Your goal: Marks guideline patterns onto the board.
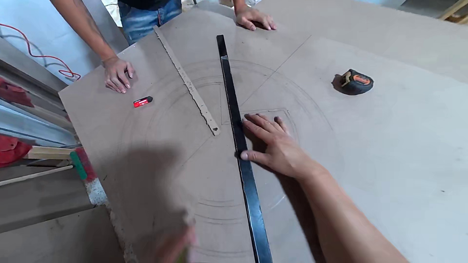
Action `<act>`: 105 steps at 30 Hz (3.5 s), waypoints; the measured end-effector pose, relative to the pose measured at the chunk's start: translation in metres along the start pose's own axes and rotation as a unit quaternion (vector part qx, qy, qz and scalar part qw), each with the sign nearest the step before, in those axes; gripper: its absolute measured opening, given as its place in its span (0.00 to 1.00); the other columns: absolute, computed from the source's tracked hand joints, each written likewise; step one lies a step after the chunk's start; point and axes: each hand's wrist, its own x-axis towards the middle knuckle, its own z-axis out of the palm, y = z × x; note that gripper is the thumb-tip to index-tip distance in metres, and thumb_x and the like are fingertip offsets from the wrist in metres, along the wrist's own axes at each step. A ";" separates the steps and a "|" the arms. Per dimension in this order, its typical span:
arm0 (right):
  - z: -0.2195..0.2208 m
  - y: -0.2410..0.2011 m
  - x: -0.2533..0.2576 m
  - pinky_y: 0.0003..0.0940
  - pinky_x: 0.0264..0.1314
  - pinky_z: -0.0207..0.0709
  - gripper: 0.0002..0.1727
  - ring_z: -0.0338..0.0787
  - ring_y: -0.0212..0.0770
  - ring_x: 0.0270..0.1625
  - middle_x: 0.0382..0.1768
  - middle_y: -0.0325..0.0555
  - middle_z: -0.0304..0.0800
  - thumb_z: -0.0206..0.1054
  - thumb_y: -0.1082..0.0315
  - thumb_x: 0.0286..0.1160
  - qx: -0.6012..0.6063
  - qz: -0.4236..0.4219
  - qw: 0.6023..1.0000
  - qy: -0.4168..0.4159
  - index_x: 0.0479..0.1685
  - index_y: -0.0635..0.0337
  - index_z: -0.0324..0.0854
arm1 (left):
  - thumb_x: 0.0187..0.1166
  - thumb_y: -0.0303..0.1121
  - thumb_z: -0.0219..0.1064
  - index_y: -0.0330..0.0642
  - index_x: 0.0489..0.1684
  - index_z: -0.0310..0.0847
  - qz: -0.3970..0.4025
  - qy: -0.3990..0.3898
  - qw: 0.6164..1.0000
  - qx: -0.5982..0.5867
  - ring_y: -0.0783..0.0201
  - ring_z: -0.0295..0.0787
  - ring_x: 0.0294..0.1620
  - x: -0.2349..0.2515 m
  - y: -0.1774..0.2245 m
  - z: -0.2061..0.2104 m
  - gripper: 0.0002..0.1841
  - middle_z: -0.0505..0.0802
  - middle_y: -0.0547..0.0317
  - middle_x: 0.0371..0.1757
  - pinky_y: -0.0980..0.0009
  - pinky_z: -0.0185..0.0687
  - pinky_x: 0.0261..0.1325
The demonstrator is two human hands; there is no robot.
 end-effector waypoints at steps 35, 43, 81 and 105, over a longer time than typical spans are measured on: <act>0.009 0.013 0.050 0.64 0.96 0.41 0.51 0.58 0.45 0.94 0.89 0.34 0.69 0.52 0.17 0.68 -0.005 -0.062 0.998 0.008 0.87 0.40 0.73 | 0.73 0.24 0.73 0.38 0.39 0.91 0.129 -0.064 0.981 -0.130 0.73 0.79 0.18 0.319 -0.051 0.017 0.04 0.89 0.62 0.24 0.80 0.75 0.20; 0.011 0.011 0.050 0.65 0.96 0.39 0.50 0.56 0.44 0.95 0.90 0.33 0.67 0.50 0.17 0.70 -0.021 -0.061 0.998 0.010 0.87 0.39 0.73 | 0.73 0.24 0.73 0.40 0.38 0.91 0.116 -0.053 0.985 -0.119 0.73 0.79 0.17 0.316 -0.048 0.018 0.03 0.89 0.63 0.22 0.79 0.75 0.19; 0.013 0.013 0.056 0.64 0.97 0.40 0.48 0.56 0.37 0.95 0.88 0.25 0.69 0.51 0.17 0.69 -0.019 -0.049 0.999 0.013 0.86 0.33 0.74 | 0.70 0.24 0.74 0.42 0.36 0.93 0.121 -0.031 0.986 -0.107 0.74 0.79 0.16 0.315 -0.048 0.022 0.04 0.89 0.64 0.20 0.80 0.74 0.18; 0.013 0.013 0.057 0.62 0.98 0.38 0.48 0.54 0.36 0.95 0.89 0.22 0.67 0.50 0.17 0.69 -0.023 -0.041 0.999 0.006 0.86 0.33 0.73 | 0.71 0.26 0.74 0.46 0.36 0.93 0.126 -0.021 0.989 -0.077 0.75 0.79 0.16 0.315 -0.048 0.023 0.03 0.89 0.67 0.20 0.80 0.74 0.18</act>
